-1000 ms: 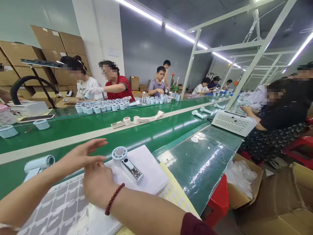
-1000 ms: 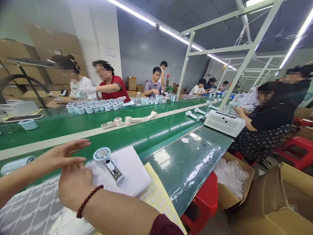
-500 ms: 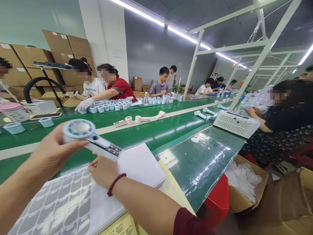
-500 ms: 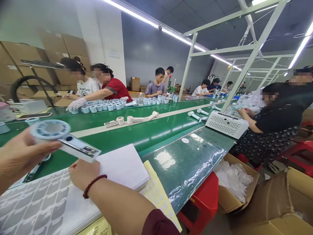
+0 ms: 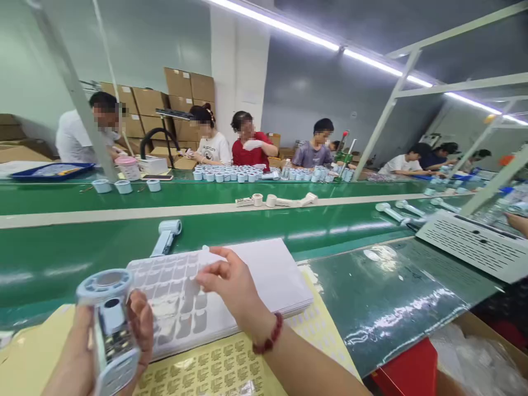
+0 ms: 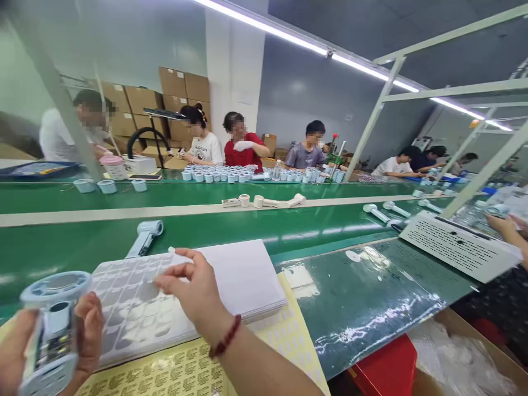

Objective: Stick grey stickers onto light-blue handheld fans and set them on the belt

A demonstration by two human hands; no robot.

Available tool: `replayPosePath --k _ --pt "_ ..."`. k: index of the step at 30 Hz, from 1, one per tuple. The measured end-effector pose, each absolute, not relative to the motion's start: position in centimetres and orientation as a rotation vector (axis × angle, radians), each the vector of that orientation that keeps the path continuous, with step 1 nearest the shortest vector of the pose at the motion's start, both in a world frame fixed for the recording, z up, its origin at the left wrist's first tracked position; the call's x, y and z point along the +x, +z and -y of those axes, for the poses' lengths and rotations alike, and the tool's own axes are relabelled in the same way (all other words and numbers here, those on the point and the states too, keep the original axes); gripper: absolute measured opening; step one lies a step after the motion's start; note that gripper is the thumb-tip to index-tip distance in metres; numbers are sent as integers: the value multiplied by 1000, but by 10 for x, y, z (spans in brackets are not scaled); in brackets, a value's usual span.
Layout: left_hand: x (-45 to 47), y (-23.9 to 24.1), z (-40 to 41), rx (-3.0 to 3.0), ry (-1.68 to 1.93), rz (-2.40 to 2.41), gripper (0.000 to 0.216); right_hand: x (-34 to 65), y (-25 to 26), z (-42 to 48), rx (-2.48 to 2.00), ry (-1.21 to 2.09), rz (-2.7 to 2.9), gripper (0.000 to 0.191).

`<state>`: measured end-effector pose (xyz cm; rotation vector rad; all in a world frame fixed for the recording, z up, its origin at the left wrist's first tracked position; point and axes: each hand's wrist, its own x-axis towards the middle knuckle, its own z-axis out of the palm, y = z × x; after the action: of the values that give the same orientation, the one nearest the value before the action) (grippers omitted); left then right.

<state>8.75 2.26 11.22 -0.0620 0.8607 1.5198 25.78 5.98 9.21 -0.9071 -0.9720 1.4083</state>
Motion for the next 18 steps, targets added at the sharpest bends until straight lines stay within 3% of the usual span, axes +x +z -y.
replayPosePath --k 4,7,18 --pt "100 117 -9 -323 1444 -733 33 241 96 0 -797 1533 877 71" --pt "111 121 -4 -350 1431 -692 27 224 94 22 -714 1523 801 61" --pt "117 120 -5 -257 1446 -763 18 212 96 22 -781 1367 875 46"
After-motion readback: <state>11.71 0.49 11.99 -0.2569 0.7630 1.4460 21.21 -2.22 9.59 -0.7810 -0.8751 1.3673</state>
